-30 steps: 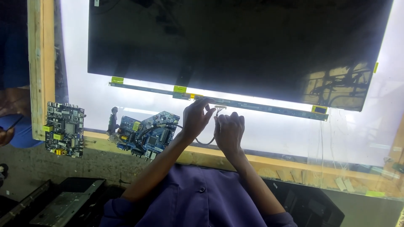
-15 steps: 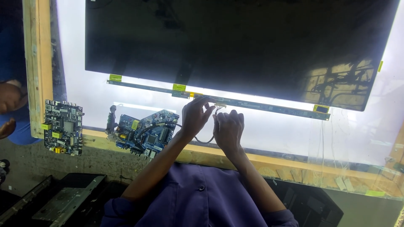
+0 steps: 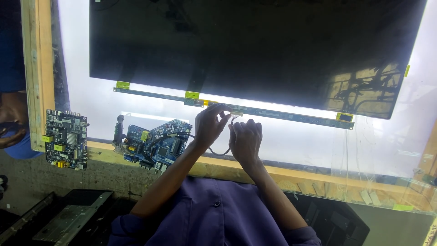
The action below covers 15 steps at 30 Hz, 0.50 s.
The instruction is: Connecting a circuit board to a TV panel and inspecting the display for defects
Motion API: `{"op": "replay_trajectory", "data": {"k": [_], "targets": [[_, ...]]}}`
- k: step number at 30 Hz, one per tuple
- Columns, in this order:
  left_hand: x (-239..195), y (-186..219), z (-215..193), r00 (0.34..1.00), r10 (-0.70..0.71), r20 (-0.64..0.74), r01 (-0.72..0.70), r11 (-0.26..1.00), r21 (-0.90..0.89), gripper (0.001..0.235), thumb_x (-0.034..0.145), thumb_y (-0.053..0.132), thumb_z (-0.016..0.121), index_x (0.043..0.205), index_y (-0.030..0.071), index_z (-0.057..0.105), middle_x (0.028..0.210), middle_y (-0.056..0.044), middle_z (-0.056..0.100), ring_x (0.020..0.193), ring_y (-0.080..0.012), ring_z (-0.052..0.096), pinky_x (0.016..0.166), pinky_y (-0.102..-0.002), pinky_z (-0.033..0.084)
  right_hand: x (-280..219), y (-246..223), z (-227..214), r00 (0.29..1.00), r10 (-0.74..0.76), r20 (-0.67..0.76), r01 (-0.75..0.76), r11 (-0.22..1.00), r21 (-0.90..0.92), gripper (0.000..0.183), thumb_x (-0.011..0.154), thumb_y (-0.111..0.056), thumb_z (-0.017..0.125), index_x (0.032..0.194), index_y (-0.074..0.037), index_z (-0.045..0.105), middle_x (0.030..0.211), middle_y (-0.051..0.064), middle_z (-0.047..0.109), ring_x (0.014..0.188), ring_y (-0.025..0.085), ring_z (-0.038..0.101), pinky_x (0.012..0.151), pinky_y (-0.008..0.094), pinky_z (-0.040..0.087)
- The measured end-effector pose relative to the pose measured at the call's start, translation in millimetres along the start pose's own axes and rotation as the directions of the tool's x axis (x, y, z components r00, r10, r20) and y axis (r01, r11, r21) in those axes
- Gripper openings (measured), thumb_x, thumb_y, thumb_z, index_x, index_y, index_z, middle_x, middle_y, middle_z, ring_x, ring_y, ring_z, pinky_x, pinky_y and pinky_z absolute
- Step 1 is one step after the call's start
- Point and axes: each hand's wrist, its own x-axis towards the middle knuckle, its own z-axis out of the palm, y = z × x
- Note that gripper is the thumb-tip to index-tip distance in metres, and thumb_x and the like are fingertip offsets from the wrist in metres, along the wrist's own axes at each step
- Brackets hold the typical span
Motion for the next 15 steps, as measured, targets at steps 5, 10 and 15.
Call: {"op": "replay_trajectory", "data": {"k": [5,10,15], "targets": [[0.7,2.7,-1.8,0.999,-0.036,0.019,0.036,0.999,-0.006,0.012,0.083,0.017,0.075,0.094,0.015,0.071,0.065,-0.002,0.065,0.047,-0.0154,0.057,0.040,-0.025,0.044,0.5,-0.1,1.1,1.000,0.001,0.002,-0.001,1.000,0.001,0.029,0.087,-0.019,0.067,0.060,-0.011,0.060,0.047,0.000,0.045,0.059,0.019,0.051,0.061,0.033,0.040],[1.9,3.4,-2.6,0.999,-0.044,0.024,0.045,0.999,-0.025,0.012,0.083,0.016,0.075,0.095,0.016,0.071,0.065,-0.002,0.065,0.047,-0.0144,0.057,0.040,-0.025,0.044,3.9,-0.7,-1.7,1.000,0.001,0.011,-0.001,1.000,0.001,0.028,0.086,-0.018,0.068,0.060,-0.010,0.061,0.047,0.001,0.046,0.059,0.019,0.051,0.060,0.033,0.040],[1.4,0.5,-1.3,0.998,-0.052,0.040,0.053,0.998,-0.015,0.011,0.084,0.018,0.074,0.095,0.016,0.072,0.066,-0.002,0.065,0.048,-0.0139,0.057,0.041,-0.024,0.044,3.3,-0.9,-2.1,0.999,0.016,0.037,-0.016,1.000,-0.009,0.028,0.086,-0.018,0.068,0.060,-0.010,0.062,0.047,0.001,0.046,0.060,0.019,0.052,0.062,0.034,0.041]]}}
